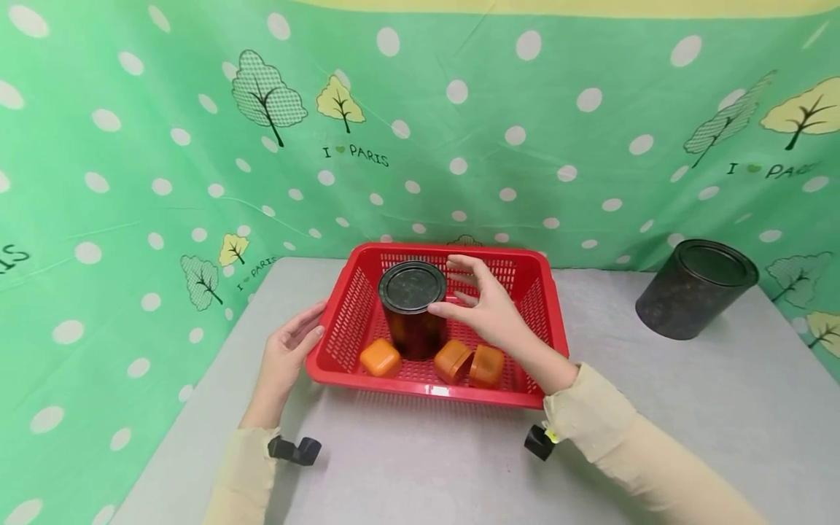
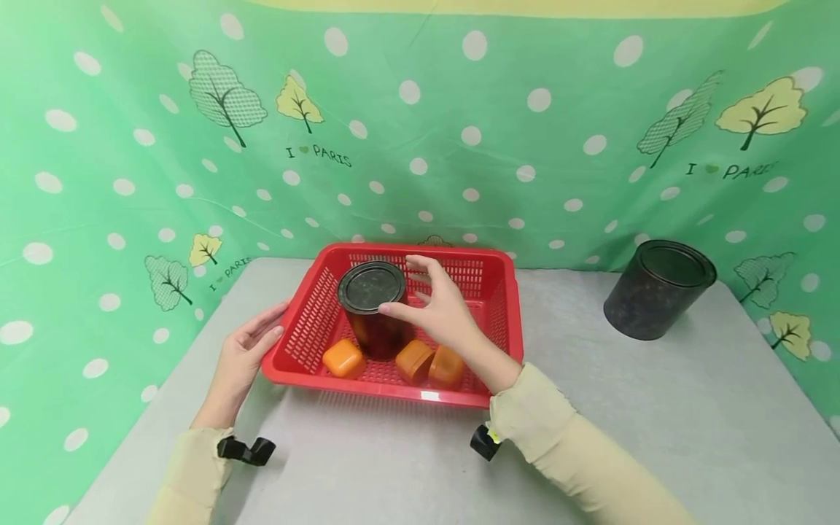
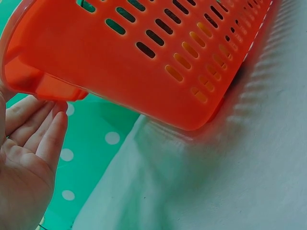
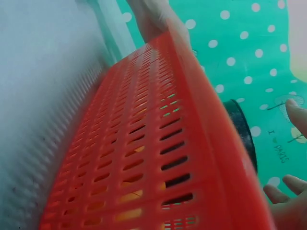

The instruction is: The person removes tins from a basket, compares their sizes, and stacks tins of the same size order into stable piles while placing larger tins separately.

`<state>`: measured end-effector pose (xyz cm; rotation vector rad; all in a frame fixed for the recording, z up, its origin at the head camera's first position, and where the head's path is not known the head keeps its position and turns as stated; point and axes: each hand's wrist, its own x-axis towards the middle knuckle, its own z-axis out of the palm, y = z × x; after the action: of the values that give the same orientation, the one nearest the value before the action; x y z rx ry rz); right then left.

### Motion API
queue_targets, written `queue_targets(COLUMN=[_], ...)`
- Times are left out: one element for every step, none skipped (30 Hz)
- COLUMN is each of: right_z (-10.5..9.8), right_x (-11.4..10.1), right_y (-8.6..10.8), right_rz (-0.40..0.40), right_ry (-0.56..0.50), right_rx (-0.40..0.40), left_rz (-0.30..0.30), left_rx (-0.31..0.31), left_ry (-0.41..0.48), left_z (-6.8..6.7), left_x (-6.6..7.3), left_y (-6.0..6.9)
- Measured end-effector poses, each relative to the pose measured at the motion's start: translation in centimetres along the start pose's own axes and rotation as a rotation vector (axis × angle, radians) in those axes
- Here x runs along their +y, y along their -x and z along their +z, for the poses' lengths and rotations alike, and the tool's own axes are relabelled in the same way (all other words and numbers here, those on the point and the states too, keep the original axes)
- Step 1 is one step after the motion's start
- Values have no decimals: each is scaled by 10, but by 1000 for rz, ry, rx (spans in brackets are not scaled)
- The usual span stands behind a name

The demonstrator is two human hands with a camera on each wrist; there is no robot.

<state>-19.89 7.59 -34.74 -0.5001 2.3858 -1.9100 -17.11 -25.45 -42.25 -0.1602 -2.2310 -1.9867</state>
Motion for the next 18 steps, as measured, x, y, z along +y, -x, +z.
queue_targets(right_z=[2, 4, 6, 7, 9, 10, 11, 13, 13, 14, 14, 14, 15, 15, 15, 15, 15, 15], right_x=[1, 2, 3, 4, 6, 8, 9, 11, 12, 13, 14, 15, 16, 17, 17, 18, 19, 20], right_y=[-1, -2, -3, -3, -3, -3, -2, -2, -2, -2, -2, -3, -4, -5, -6, -7, -9, -10], right_rz=[6, 15, 24, 34, 46, 57, 63, 70, 74, 75, 75, 74, 72, 72, 69, 67, 65, 64], right_ry=[4, 6, 10, 14, 23, 34, 47, 55, 60, 62, 60, 58, 57, 53, 49, 48, 47, 47], right_rx=[1, 1, -1, -3, -5, -9, -14, -20, -29, -36, -45, -54, -65, -74, -83, -88, -91, -92], left_rz=[3, 4, 5, 5, 2, 0, -3, -6, -7, -9, -9, -8, -8, -8, -7, -7, -6, -5], left_rx=[2, 6, 9, 10, 9, 7, 6, 6, 3, 2, 2, 5, 9, 12, 14, 16, 14, 15], left_ry=[0, -1, -1, 2, 5, 7, 13, 16, 20, 19, 15, 11, 6, 4, 0, 0, -1, 4], left_z=[0, -1, -1, -1, -1, -1, -1, -1, -1, -1, -1, 0, 0, 0, 0, 1, 0, 1], left_x=[0, 0, 0, -1, -1, -2, -3, -3, -4, -4, -4, -3, -3, -2, -1, 0, 1, 1], left_y=[0, 1, 2, 3, 4, 4, 5, 5, 5, 5, 5, 5, 4, 4, 4, 3, 3, 2])
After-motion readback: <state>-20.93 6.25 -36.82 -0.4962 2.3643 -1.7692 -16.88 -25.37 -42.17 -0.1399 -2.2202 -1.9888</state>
